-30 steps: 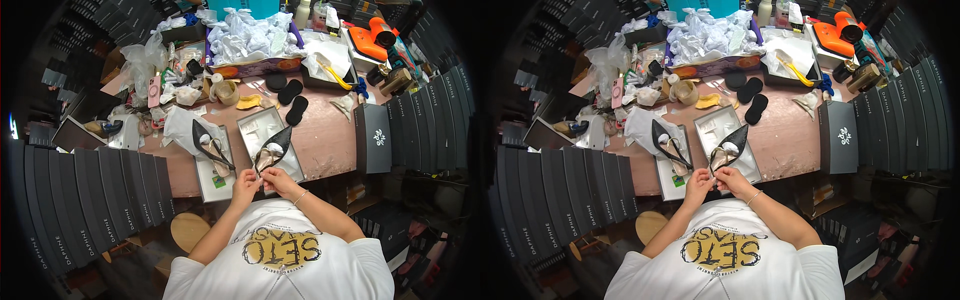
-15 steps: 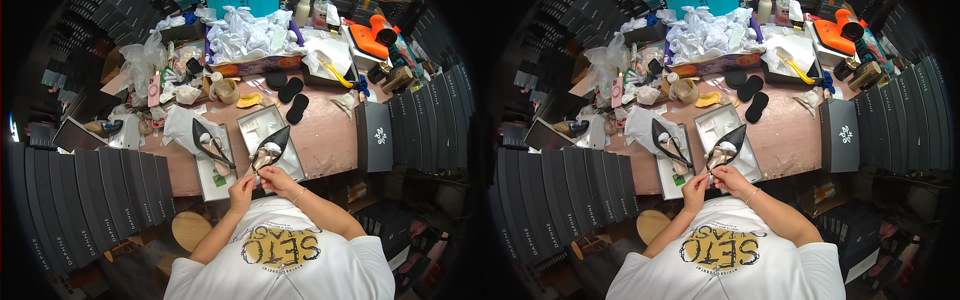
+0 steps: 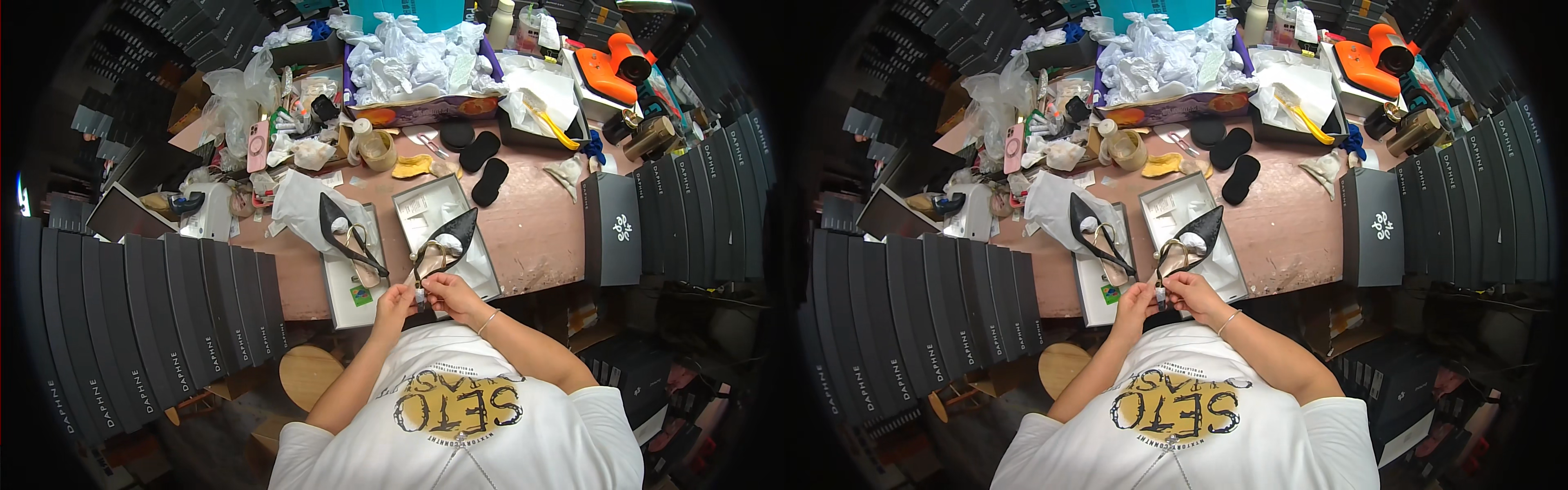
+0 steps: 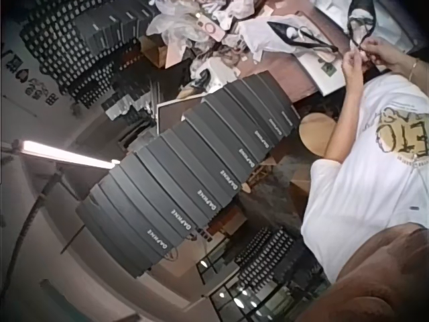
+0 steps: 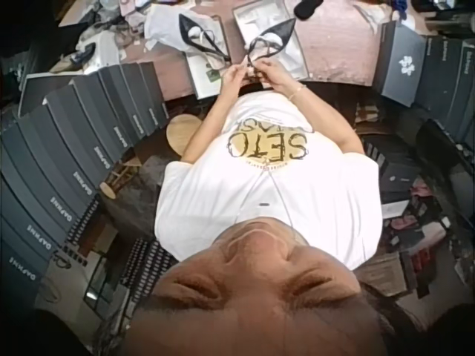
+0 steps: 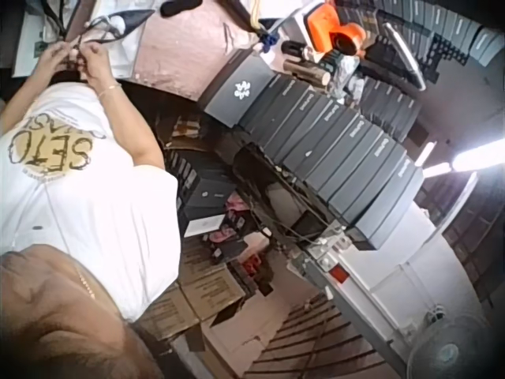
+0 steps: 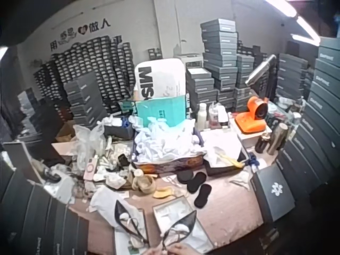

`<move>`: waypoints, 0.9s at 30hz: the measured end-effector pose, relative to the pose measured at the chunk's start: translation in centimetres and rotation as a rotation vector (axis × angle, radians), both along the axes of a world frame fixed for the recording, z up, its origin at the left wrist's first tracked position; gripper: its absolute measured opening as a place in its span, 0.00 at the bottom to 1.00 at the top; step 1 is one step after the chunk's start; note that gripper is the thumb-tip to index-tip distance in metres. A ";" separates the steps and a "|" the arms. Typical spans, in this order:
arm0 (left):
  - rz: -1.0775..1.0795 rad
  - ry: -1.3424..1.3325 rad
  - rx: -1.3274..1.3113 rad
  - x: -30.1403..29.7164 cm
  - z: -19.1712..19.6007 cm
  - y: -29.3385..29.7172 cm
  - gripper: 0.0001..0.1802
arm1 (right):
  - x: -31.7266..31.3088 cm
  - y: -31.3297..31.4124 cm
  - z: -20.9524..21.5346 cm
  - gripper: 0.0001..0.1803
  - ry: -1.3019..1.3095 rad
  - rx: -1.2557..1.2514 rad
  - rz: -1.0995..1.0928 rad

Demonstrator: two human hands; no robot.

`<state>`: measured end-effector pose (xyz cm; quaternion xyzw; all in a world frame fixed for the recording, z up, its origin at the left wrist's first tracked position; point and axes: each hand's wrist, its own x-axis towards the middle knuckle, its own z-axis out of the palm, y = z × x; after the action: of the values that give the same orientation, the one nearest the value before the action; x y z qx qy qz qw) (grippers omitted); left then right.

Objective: Packing a pair of black high-heeled shoes into a shoebox using protective tissue paper.

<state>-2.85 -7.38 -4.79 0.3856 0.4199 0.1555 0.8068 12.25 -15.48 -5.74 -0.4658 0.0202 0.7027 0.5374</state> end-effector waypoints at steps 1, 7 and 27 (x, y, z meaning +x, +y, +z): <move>-0.040 0.061 0.059 0.4 0.0 0.1 0.11 | -0.2 -0.1 0.0 0.05 -0.016 0.001 0.009; -0.270 0.216 0.076 1.0 0.4 1.2 0.14 | 0.9 -0.5 2.4 0.14 -1.075 0.161 0.344; -0.479 0.389 0.238 -2.2 3.1 0.1 0.16 | 1.0 2.3 -0.1 0.21 -1.964 0.483 0.567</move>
<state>-5.03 -7.28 -1.70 0.5872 0.4424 -0.0671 0.6745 13.28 -13.19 -5.80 -0.6991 -0.6753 0.1015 0.2119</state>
